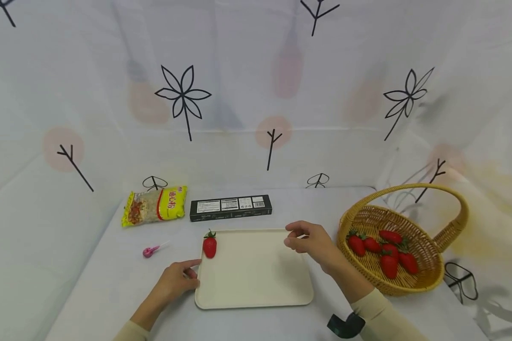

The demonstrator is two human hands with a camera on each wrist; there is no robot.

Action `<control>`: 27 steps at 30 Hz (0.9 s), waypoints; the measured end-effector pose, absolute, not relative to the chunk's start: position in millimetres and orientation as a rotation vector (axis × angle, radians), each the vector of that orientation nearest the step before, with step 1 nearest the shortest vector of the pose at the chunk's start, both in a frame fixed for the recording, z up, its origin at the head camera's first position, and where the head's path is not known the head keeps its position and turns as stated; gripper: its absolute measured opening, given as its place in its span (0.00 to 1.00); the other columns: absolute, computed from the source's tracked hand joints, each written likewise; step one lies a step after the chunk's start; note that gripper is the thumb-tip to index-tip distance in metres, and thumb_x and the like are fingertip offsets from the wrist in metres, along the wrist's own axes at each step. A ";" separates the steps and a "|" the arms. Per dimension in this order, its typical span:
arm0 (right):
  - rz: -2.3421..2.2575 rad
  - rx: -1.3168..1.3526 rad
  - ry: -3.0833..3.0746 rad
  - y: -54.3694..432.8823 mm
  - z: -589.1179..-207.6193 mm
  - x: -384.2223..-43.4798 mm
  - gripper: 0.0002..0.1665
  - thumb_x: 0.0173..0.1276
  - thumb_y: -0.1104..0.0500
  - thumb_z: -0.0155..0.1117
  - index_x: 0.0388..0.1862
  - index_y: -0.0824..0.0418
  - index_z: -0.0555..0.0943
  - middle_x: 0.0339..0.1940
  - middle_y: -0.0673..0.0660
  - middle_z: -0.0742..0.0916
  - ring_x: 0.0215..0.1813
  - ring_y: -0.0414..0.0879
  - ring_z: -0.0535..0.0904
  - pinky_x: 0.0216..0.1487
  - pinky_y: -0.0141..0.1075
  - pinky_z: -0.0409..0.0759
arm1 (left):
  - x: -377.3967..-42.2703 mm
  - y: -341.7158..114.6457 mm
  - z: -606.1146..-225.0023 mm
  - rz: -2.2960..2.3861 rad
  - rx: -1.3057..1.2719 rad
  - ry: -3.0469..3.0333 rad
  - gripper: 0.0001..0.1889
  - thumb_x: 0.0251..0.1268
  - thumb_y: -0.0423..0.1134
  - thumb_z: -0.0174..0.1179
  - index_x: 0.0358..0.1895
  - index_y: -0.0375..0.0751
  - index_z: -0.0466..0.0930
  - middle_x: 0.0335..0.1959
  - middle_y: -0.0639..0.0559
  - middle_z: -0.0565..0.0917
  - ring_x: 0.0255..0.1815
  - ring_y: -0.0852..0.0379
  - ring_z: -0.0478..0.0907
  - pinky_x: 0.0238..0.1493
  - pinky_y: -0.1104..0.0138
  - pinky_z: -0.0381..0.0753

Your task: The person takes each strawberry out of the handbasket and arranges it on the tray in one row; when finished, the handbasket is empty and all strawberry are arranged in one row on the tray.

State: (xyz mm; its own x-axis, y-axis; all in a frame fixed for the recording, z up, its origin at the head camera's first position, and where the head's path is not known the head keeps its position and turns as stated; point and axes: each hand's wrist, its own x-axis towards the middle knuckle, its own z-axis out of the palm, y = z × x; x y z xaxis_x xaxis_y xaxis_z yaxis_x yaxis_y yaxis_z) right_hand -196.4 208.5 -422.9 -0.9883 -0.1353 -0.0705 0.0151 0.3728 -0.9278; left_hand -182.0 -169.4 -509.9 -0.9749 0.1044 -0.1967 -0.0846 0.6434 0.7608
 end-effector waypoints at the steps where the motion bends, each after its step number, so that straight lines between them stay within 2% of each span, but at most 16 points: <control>1: -1.689 -0.100 2.486 211.4 -422.3 -194.7 0.25 0.65 0.57 0.73 0.59 0.64 0.81 0.43 0.58 0.83 0.42 0.49 0.82 0.47 0.41 0.83 | -181.8 -169.8 -510.1 1.240 0.017 2.641 0.30 0.51 0.28 0.72 0.62 0.37 0.82 0.30 0.54 0.81 0.31 0.56 0.74 0.33 0.64 0.73; 12: -1.674 -0.045 2.542 243.6 -409.5 -176.1 0.29 0.67 0.53 0.73 0.62 0.64 0.79 0.46 0.59 0.83 0.46 0.51 0.83 0.50 0.37 0.82 | -183.0 -170.7 -511.6 1.258 0.006 2.626 0.30 0.51 0.29 0.73 0.63 0.37 0.82 0.30 0.54 0.81 0.32 0.56 0.74 0.33 0.64 0.74; 15: -1.706 -0.072 2.529 255.4 -403.5 -171.8 0.29 0.68 0.54 0.71 0.63 0.66 0.78 0.47 0.60 0.83 0.47 0.51 0.83 0.50 0.36 0.81 | -182.3 -169.7 -509.8 1.262 -0.004 2.623 0.30 0.50 0.28 0.72 0.62 0.37 0.82 0.30 0.54 0.81 0.32 0.56 0.74 0.33 0.63 0.74; 20: -1.812 -0.052 2.493 277.2 -393.1 -165.8 0.29 0.70 0.56 0.70 0.64 0.69 0.75 0.47 0.59 0.82 0.48 0.47 0.82 0.50 0.34 0.82 | -183.5 -169.3 -509.1 1.266 -0.003 2.622 0.30 0.51 0.28 0.73 0.62 0.37 0.82 0.30 0.54 0.81 0.31 0.56 0.74 0.33 0.63 0.73; 27: -1.864 -0.038 2.496 306.1 -386.2 -161.3 0.26 0.71 0.55 0.69 0.64 0.64 0.77 0.47 0.52 0.84 0.48 0.42 0.82 0.48 0.33 0.82 | -183.1 -169.7 -510.3 1.269 -0.011 2.618 0.30 0.51 0.28 0.73 0.62 0.37 0.82 0.30 0.54 0.81 0.31 0.56 0.74 0.32 0.64 0.73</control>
State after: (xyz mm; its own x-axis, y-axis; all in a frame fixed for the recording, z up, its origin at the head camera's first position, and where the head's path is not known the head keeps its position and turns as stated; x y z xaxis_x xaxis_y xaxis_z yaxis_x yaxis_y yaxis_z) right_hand -161.3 306.1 -386.2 -0.9993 -0.0357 -0.0065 -0.0039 0.2840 -0.9588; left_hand -183.1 -169.7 -510.3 -0.9730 0.0939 -0.2106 -0.1072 0.6244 0.7737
